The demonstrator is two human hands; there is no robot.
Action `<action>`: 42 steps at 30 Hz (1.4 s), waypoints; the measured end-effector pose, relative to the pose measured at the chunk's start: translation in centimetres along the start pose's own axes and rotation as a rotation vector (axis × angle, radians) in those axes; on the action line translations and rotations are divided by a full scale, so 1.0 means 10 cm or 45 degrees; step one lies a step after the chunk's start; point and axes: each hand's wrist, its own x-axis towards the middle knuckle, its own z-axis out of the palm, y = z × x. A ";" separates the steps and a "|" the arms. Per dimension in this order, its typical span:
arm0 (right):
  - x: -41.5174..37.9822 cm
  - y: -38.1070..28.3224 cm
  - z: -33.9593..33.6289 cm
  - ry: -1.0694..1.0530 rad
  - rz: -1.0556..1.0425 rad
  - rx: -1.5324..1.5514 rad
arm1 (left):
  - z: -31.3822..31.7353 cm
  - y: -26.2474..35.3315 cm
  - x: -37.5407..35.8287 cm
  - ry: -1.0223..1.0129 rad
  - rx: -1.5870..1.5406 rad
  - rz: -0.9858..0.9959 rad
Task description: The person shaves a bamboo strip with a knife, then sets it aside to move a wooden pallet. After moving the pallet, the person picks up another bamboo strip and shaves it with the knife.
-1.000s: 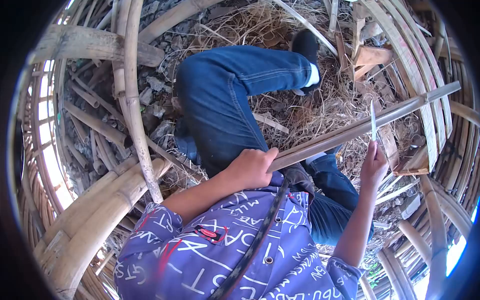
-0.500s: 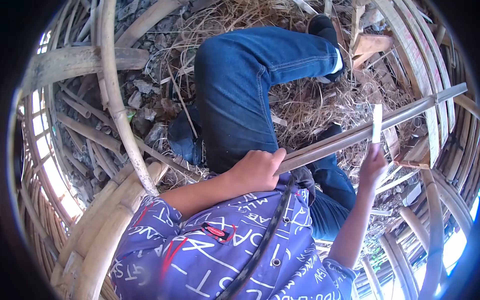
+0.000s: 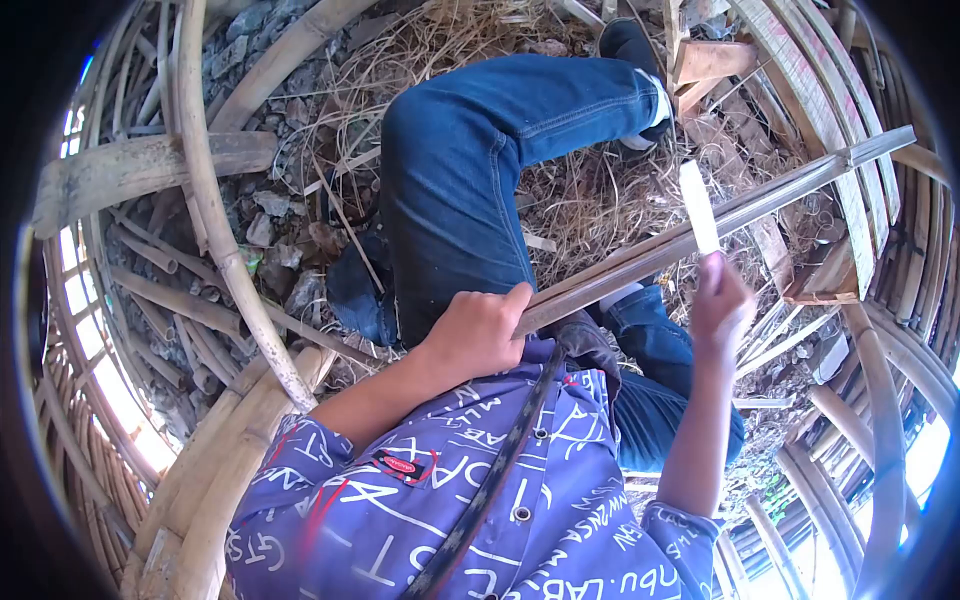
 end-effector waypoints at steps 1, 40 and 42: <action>-0.04 -0.08 0.00 -0.012 -0.142 0.026 | -0.02 0.02 0.02 0.022 0.022 0.027; 0.19 -0.23 0.29 0.134 0.880 1.361 | -0.29 -0.10 -0.30 0.025 -0.050 -0.060; 0.18 -0.30 0.31 0.192 0.928 1.527 | -0.15 -0.72 -0.67 0.345 -0.422 -0.682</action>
